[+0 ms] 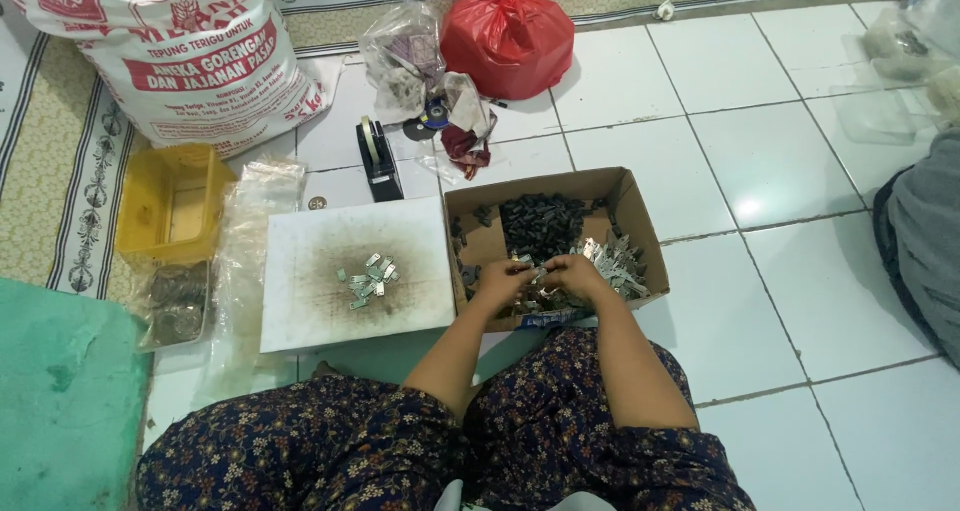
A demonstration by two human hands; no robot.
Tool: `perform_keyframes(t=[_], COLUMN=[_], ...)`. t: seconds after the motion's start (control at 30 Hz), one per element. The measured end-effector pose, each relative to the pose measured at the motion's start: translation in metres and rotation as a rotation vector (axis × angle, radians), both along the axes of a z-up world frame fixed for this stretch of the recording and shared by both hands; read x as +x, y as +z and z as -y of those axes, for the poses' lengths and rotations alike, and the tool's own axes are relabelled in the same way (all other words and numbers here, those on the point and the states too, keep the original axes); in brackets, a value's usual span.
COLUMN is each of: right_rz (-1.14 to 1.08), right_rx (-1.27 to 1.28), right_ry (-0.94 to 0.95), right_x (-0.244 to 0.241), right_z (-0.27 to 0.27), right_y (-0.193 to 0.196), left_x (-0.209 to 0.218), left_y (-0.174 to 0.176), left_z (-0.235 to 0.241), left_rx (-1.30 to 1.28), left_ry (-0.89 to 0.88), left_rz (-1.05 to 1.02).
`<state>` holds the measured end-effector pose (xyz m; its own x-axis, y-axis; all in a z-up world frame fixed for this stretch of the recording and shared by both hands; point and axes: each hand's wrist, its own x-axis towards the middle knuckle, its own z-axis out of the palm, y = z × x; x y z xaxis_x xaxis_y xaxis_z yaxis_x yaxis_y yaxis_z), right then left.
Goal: The person sits on the floor and places small round metal parts into a clear plastic bag, then seals the bag. Afterward, the person picks up small rectangular metal pieces from a cardboard box and places them onto a white board.
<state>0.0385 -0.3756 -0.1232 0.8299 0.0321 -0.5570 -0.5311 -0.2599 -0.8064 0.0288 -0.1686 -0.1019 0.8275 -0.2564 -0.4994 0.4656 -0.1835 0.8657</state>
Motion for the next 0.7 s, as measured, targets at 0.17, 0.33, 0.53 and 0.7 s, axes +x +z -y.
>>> perform_keyframes(t=[0.17,0.33,0.53,0.7], right_rz=[-0.046,-0.019,-0.021,-0.001], right_rx=[0.201,0.270,0.270,0.287], right_ry=[-0.105,-0.140,-0.192,-0.195], right_x=[-0.008,-0.010,-0.015,-0.014], right_z=[-0.005,-0.006,-0.013,-0.012], right_y=[0.021,0.032,0.049,0.040], left_x=[-0.002,0.001,-0.003,-0.010], left_y=[0.002,-0.011,-0.004,0.021], left_z=[0.005,0.012,0.011,0.007], left_rx=[-0.133,-0.195,-0.265,-0.331], left_ry=[0.105,0.240,0.306,0.301], left_rz=[-0.004,-0.014,-0.089,-0.126])
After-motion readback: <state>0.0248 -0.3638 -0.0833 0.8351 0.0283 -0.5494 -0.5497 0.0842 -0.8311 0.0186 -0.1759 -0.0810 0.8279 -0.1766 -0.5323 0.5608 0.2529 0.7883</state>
